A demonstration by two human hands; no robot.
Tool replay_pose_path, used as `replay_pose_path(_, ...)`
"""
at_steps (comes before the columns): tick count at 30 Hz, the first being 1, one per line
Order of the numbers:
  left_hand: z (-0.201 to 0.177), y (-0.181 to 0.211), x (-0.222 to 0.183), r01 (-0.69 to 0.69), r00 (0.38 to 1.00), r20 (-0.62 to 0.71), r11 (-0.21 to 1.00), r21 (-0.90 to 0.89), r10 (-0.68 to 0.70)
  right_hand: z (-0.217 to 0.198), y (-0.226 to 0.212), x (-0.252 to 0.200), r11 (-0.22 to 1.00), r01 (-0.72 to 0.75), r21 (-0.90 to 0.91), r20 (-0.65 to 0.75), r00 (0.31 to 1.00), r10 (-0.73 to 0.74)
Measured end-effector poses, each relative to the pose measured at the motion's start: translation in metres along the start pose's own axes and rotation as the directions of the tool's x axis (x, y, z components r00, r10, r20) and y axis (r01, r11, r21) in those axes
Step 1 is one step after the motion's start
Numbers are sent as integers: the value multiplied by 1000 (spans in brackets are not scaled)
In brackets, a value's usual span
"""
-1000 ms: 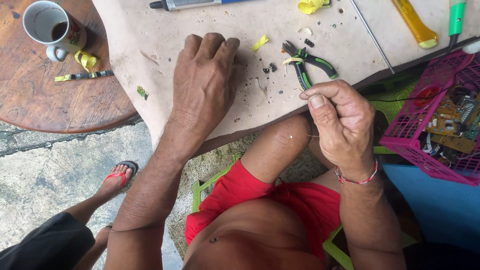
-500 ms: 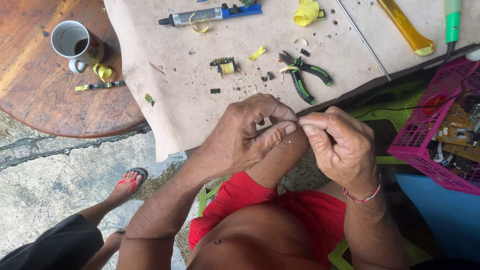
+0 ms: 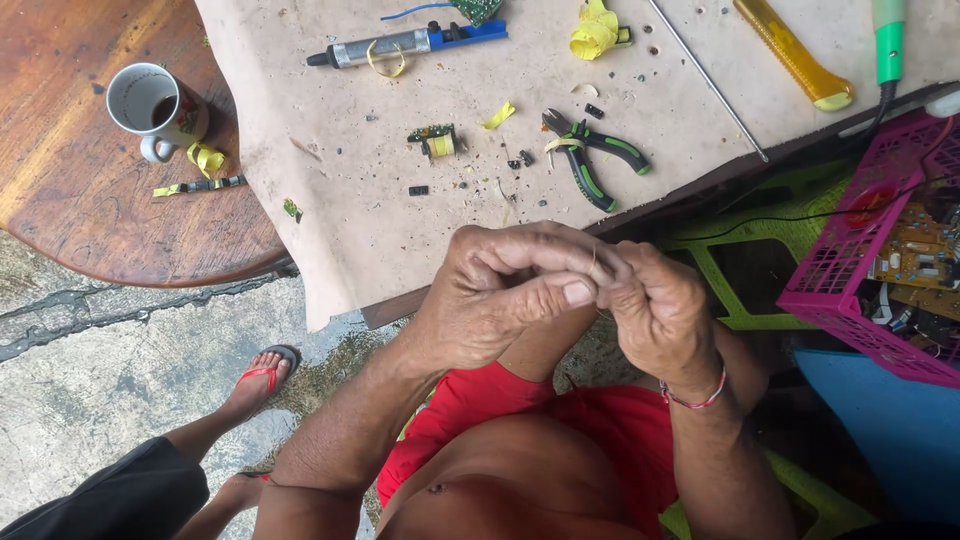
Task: Disassembling a small electronic transformer by peeling off tape and unwinding the copper wire.
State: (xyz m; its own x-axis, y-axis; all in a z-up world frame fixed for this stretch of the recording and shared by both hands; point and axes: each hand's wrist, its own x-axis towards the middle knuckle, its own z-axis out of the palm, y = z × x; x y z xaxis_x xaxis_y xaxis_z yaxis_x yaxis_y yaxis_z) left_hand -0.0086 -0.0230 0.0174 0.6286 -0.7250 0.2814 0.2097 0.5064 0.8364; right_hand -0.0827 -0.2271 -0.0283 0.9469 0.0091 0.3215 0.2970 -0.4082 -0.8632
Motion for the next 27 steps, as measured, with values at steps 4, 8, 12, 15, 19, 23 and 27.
replay_pose_path(4, -4, -9, 7, -224, 932, -119, 803, 553, 342, 0, -22, 1, 923, 237, -304, 127, 970, -207)
replay_pose_path(8, -8, -13, 7, -258, 914, 135, 293, 921, 382, -20, -49, 6, 759, 385, -525, 164, 921, -353)
replay_pose_path(12, 5, -7, 8, -197, 961, 62, 515, 834, 268, -38, -46, 5, 670, 394, -629, 130, 903, -409)
replay_pose_path(15, 11, 1, 9, -43, 997, -15, 690, 723, 77, -42, -37, 7, 643, 388, -660, 63, 882, -468)
replay_pose_path(19, 10, -5, 5, 85, 991, 78, 971, 225, -105, -27, -23, 6, 779, 337, -529, 45, 927, -371)
replay_pose_path(23, 6, -20, 5, -250, 949, 17, 722, 644, 314, -9, -19, -5, 790, 359, -496, 179, 933, -311)
replay_pose_path(27, 0, -16, 4, -303, 925, 193, 329, 894, 327, -32, -40, -7, 756, 360, -547, 191, 933, -306)
